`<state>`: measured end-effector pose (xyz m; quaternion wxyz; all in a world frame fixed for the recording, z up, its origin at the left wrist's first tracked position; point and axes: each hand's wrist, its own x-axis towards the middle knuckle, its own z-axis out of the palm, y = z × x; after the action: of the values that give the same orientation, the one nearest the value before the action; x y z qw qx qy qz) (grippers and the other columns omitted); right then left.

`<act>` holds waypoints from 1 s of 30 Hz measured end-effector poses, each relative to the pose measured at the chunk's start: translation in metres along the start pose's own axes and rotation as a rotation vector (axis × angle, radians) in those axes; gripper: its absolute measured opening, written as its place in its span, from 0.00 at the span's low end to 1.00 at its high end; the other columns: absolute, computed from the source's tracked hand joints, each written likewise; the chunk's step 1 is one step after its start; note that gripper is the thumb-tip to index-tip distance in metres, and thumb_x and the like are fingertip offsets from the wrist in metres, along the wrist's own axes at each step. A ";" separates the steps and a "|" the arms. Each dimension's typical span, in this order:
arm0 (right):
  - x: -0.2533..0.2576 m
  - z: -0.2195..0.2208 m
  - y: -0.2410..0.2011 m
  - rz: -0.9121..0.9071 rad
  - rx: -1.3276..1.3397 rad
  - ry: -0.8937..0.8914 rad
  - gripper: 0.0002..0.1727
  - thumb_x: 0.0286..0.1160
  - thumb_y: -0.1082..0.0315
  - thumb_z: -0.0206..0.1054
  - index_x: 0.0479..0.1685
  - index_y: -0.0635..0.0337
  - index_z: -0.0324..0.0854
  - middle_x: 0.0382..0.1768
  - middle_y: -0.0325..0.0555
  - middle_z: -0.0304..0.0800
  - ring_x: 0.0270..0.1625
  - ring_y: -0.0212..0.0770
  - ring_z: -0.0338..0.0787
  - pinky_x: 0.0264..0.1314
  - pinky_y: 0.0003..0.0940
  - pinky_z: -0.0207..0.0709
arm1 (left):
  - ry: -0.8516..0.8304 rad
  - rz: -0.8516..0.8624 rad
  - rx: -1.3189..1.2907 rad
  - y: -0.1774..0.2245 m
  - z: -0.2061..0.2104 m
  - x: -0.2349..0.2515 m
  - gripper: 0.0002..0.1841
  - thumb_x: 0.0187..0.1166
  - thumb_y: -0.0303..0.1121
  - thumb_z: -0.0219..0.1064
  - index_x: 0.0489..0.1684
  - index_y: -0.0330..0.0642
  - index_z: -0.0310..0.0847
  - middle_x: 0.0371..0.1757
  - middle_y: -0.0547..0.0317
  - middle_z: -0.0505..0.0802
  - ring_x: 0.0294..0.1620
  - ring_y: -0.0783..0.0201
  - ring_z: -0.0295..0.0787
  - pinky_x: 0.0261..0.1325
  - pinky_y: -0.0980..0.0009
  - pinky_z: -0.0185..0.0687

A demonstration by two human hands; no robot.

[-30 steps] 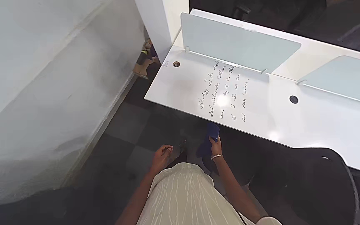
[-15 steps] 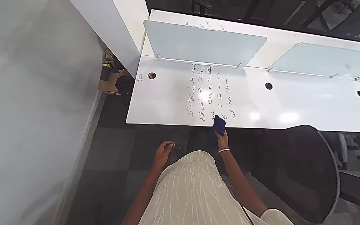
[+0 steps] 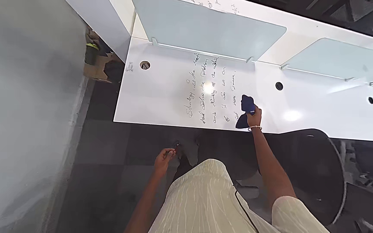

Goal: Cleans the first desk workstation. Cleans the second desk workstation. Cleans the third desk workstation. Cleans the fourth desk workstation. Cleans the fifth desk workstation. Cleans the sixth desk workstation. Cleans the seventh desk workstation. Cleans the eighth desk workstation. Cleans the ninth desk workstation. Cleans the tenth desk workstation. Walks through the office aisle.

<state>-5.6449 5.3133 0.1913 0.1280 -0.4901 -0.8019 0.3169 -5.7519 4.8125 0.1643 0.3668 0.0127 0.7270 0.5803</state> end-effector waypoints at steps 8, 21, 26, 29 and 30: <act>0.057 0.059 0.110 -0.064 -0.457 -0.417 0.39 0.65 0.65 0.74 0.84 0.44 0.73 0.83 0.67 0.68 0.81 0.75 0.69 0.74 0.73 0.67 | 0.287 -0.191 0.007 -0.025 0.059 -0.014 0.15 0.88 0.31 0.56 0.61 0.28 0.78 0.53 0.50 0.92 0.51 0.68 0.92 0.55 0.70 0.89; 0.166 0.127 0.049 -0.068 -0.424 -0.254 0.34 0.72 0.68 0.66 0.82 0.34 0.75 0.83 0.63 0.67 0.81 0.74 0.68 0.65 0.77 0.71 | 0.069 -0.325 0.082 -0.017 0.161 -0.004 0.13 0.86 0.32 0.59 0.58 0.35 0.82 0.51 0.55 0.94 0.50 0.66 0.93 0.57 0.69 0.89; 0.060 0.104 0.079 -0.078 -0.400 -0.344 0.35 0.69 0.67 0.71 0.82 0.43 0.75 0.79 0.70 0.72 0.78 0.76 0.73 0.73 0.75 0.69 | 0.076 -0.303 0.016 -0.012 0.127 0.010 0.12 0.87 0.28 0.58 0.60 0.30 0.80 0.53 0.50 0.93 0.52 0.65 0.93 0.59 0.68 0.90; -0.026 0.090 0.110 -0.095 -0.456 -0.345 0.36 0.66 0.73 0.68 0.81 0.41 0.77 0.76 0.66 0.76 0.75 0.72 0.76 0.69 0.69 0.74 | 0.085 -0.248 -0.003 -0.009 0.115 0.024 0.13 0.87 0.28 0.57 0.60 0.29 0.79 0.53 0.50 0.92 0.51 0.65 0.93 0.57 0.68 0.90; -0.032 0.090 0.116 -0.079 -0.475 -0.332 0.38 0.64 0.75 0.69 0.81 0.38 0.77 0.76 0.63 0.77 0.75 0.72 0.76 0.67 0.69 0.75 | 0.090 -0.233 -0.003 -0.008 0.113 0.028 0.13 0.87 0.29 0.57 0.61 0.30 0.79 0.53 0.50 0.93 0.50 0.65 0.93 0.57 0.69 0.90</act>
<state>-5.5939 5.2885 0.0525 -0.1111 -0.4162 -0.8820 0.1911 -5.7068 4.9166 0.1367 0.3990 -0.0984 0.7384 0.5346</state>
